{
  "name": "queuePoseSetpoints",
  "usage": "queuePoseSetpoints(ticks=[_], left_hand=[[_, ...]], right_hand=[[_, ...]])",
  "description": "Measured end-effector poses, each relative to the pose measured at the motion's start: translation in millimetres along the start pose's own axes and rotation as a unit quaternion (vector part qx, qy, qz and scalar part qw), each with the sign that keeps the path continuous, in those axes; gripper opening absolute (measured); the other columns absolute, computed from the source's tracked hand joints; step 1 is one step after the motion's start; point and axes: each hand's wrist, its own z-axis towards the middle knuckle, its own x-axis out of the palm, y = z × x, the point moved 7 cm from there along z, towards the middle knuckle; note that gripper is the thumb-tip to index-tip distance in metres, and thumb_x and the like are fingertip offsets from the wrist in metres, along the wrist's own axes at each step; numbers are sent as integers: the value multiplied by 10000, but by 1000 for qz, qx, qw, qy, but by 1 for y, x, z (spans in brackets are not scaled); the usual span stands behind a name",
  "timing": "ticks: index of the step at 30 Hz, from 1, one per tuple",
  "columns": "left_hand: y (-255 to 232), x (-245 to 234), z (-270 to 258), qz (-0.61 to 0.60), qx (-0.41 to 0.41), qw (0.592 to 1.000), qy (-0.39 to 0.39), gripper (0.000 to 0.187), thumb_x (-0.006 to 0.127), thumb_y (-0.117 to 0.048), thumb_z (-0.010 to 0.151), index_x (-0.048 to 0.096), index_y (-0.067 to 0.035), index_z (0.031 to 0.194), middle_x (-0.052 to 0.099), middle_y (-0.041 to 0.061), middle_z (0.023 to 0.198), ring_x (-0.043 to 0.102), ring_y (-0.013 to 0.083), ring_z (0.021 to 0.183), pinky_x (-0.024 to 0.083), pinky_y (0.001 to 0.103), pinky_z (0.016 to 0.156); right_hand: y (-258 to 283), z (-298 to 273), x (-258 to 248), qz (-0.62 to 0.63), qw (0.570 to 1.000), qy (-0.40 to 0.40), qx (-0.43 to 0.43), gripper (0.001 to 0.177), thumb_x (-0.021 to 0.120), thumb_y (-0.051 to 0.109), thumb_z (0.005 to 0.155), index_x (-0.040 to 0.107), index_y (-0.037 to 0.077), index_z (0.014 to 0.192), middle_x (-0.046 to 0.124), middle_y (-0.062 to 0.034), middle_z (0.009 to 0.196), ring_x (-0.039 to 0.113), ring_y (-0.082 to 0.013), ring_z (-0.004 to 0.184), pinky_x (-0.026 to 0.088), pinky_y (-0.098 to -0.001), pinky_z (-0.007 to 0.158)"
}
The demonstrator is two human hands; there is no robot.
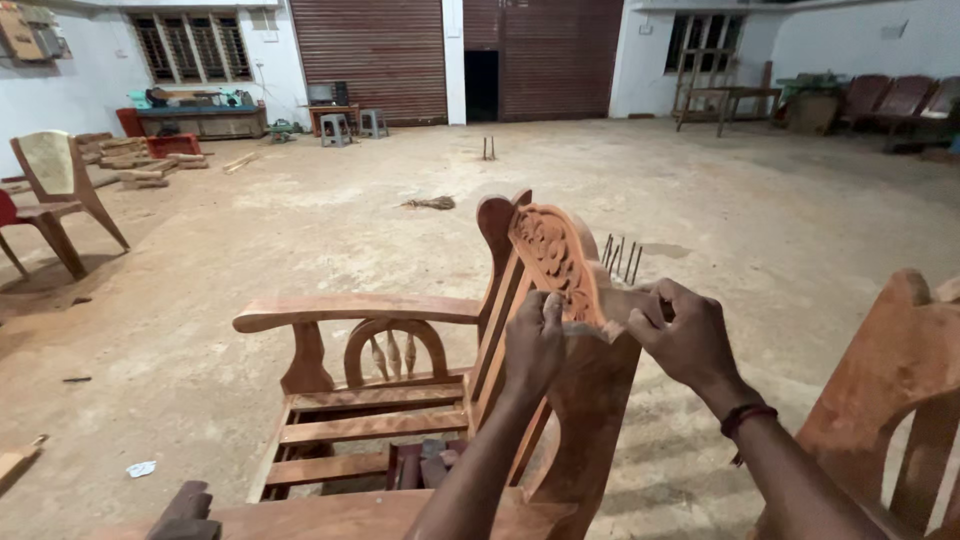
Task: The person sands the backrest and armrest of a wooden chair using a sanding block. They work on the carved floral details and the curved edges of the chair's frame, smoothing the wood surface by hand.
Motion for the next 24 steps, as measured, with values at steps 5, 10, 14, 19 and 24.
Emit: queuePoseSetpoints(ticks=[5, 10, 14, 19, 24], left_hand=[[12, 21, -4, 118, -45, 992, -4, 379, 504, -368, 1010, 724, -60, 986, 715, 223, 841, 689, 429, 809, 502, 552, 714], [16, 20, -10, 75, -20, 997, -27, 299, 490, -269, 939, 729, -94, 976, 745, 185, 818, 724, 402, 791, 538, 535, 749], [18, 19, -11, 55, -4, 998, -40, 293, 481, -237, 927, 726, -75, 923, 725, 199, 796, 713, 415, 760, 527, 534, 717], [10, 11, -19, 22, 20, 998, -50, 301, 470, -224, 926, 713, -48, 903, 709, 217, 774, 670, 443, 722, 509, 543, 687], [7, 11, -17, -2, 42, 998, -53, 314, 461, -222, 923, 699, -24, 871, 694, 228, 744, 689, 428, 692, 524, 534, 693]], right_hand=[[13, -3, 18, -136, 979, 149, -5, 150, 654, 231, 881, 642, 93, 939, 647, -98, 656, 646, -248, 550, 553, -415, 583], [27, -29, 36, -172, 968, 178, -43, 300, 608, 258, 909, 563, 142, 1182, 730, -134, 844, 723, -353, 730, 565, -498, 678], [29, -38, 44, -172, 957, 234, -18, 612, 545, 194, 905, 489, 286, 1507, 738, -120, 1107, 750, -349, 825, 599, -482, 774], [42, -34, 53, -121, 975, 181, -52, 615, 534, 128, 893, 478, 222, 1499, 657, -134, 1333, 737, -375, 888, 607, -480, 738], [49, -61, 44, -135, 976, 171, 13, 706, 564, 127, 872, 451, 274, 1552, 579, -92, 1487, 734, -355, 921, 605, -476, 749]])
